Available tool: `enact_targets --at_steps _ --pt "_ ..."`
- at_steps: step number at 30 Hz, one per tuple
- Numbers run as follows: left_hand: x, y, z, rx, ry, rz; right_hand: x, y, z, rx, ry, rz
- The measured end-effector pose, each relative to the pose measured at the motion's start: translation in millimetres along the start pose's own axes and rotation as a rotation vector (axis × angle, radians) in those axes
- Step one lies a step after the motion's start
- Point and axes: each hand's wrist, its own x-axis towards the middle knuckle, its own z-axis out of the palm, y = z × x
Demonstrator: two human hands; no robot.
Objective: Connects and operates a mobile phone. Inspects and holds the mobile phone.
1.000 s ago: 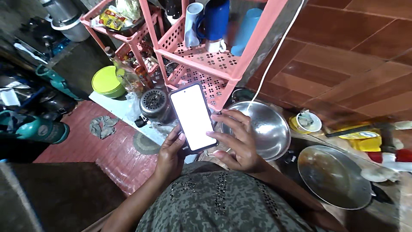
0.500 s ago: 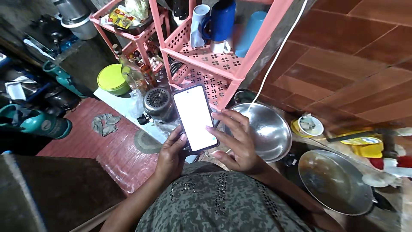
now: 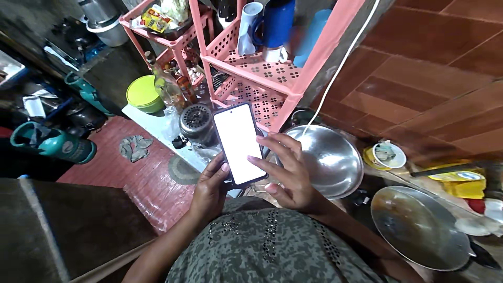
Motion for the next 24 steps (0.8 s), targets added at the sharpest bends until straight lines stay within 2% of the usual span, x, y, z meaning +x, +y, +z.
enact_targets --at_steps 7,24 --pt "2.1 0.8 4.3 0.019 0.011 0.003 -4.0 1.0 -4.9 0.050 0.056 -0.058" --pt "6.7 -0.5 3.6 0.010 -0.013 -0.004 -8.6 5.2 -2.0 0.042 0.039 -0.051"
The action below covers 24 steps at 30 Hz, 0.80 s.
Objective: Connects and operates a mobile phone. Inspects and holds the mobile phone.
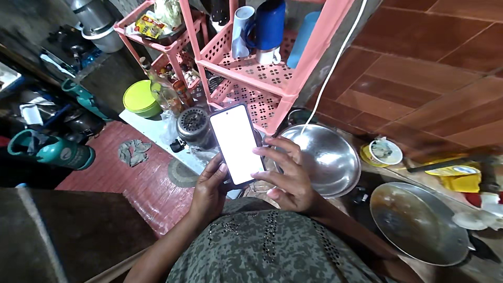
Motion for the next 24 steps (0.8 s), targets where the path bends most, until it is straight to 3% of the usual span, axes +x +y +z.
enact_targets --at_steps 24 --pt "-2.0 -1.2 -1.6 -0.024 0.003 -0.001 2.0 -2.9 0.5 -0.011 0.067 0.041"
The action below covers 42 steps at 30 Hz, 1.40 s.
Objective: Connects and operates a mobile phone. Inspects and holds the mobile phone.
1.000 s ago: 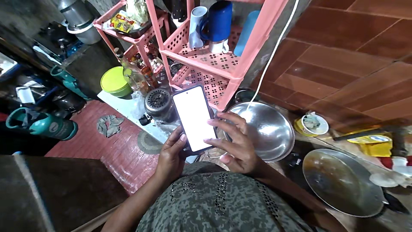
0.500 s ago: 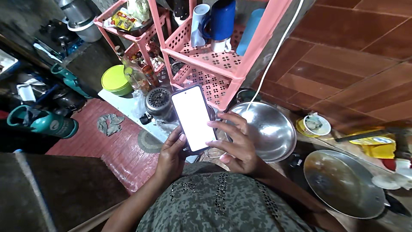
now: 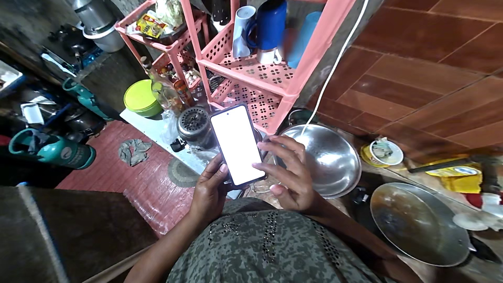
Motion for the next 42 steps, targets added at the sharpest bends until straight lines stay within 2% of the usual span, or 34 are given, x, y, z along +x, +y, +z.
enact_targets --at_steps 12,42 --pt "-3.5 0.5 -0.1 0.003 -0.002 -0.004 4.8 -2.2 0.8 -0.077 -0.035 0.090" --pt "1.4 0.7 -0.4 0.004 0.000 -0.013 5.6 0.7 2.0 -0.047 -0.006 0.083"
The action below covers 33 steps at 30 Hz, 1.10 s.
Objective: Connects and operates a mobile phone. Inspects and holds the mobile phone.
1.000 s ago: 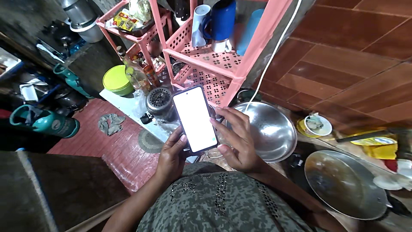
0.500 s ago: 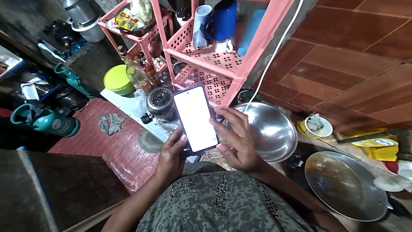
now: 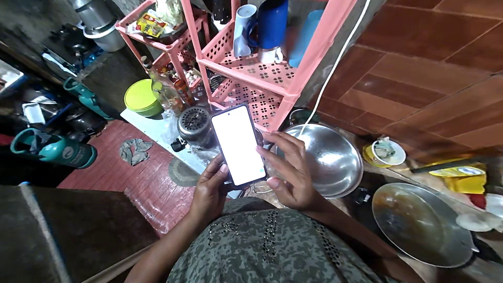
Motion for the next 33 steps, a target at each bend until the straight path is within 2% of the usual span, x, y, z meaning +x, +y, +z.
enact_targets --at_steps 21,33 --pt "11.1 -2.0 1.6 0.028 -0.030 -0.016 -3.4 7.2 -1.9 0.063 0.048 -0.012" --pt "14.7 -3.2 4.3 0.029 0.004 -0.015 -9.1 9.1 -5.1 0.092 -0.034 -0.116"
